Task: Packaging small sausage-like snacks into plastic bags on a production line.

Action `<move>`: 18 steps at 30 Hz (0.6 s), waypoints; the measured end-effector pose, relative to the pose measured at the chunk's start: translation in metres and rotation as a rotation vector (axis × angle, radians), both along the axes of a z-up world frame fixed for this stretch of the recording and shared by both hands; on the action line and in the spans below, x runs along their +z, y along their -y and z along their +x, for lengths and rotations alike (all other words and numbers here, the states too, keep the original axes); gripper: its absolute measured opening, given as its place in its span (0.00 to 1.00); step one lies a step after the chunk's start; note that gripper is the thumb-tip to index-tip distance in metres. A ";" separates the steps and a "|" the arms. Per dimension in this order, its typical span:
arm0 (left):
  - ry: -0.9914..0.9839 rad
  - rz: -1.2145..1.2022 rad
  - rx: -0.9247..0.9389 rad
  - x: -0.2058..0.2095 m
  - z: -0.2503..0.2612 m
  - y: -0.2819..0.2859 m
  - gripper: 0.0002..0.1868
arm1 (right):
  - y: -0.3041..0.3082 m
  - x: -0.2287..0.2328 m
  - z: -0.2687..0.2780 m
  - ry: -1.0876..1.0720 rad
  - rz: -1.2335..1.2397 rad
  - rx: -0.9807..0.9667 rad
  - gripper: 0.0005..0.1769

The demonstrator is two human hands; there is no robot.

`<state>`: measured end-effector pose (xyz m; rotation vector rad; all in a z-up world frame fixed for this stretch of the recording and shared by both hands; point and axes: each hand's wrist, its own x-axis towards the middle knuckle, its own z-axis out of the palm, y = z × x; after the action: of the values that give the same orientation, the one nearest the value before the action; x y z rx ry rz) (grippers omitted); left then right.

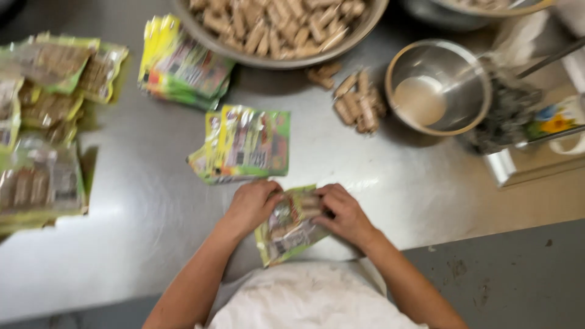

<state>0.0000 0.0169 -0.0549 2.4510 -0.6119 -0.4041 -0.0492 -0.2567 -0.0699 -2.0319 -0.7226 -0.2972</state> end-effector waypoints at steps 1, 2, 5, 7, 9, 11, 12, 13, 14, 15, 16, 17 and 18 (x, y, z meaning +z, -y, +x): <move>-0.032 0.026 0.006 0.002 0.000 0.001 0.12 | 0.004 0.004 -0.003 -0.019 -0.073 -0.039 0.24; -0.069 0.058 0.020 0.004 -0.003 -0.002 0.11 | 0.004 0.007 -0.007 -0.044 -0.141 -0.072 0.25; -0.069 0.035 0.026 0.003 0.002 0.000 0.10 | 0.009 0.008 -0.020 -0.489 -0.097 -0.263 0.25; -0.059 0.049 0.025 0.000 0.005 0.001 0.10 | 0.001 0.000 -0.020 -0.583 -0.009 -0.293 0.27; -0.062 0.059 0.035 -0.006 0.002 0.003 0.10 | -0.008 -0.006 -0.021 -0.687 0.072 -0.312 0.30; -0.060 0.070 0.079 -0.011 0.002 0.001 0.09 | -0.021 -0.009 -0.018 -0.812 0.226 -0.250 0.32; -0.063 0.071 0.082 -0.006 0.003 0.003 0.09 | -0.025 -0.007 -0.012 -0.816 0.225 -0.247 0.32; -0.066 0.080 0.081 -0.002 0.004 0.005 0.09 | -0.029 -0.007 -0.006 -0.839 0.254 -0.149 0.32; -0.077 0.091 0.075 0.002 0.003 0.006 0.10 | -0.034 -0.007 -0.004 -0.868 0.288 -0.054 0.32; -0.088 0.095 0.074 -0.001 -0.003 0.004 0.10 | -0.034 -0.005 -0.008 -0.880 0.291 -0.056 0.32; -0.094 0.106 0.085 -0.004 -0.001 0.004 0.10 | -0.033 -0.003 -0.004 -0.890 0.283 0.079 0.32; -0.100 0.117 0.097 -0.007 0.000 0.003 0.10 | -0.033 -0.001 0.000 -0.897 0.275 0.213 0.34; -0.114 0.122 0.101 -0.006 -0.002 0.001 0.10 | -0.023 0.007 0.008 -0.911 0.279 0.218 0.34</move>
<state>-0.0020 0.0161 -0.0605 2.5413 -0.4252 -0.5503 -0.0408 -0.2336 -0.0632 -1.5607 -0.2873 0.5975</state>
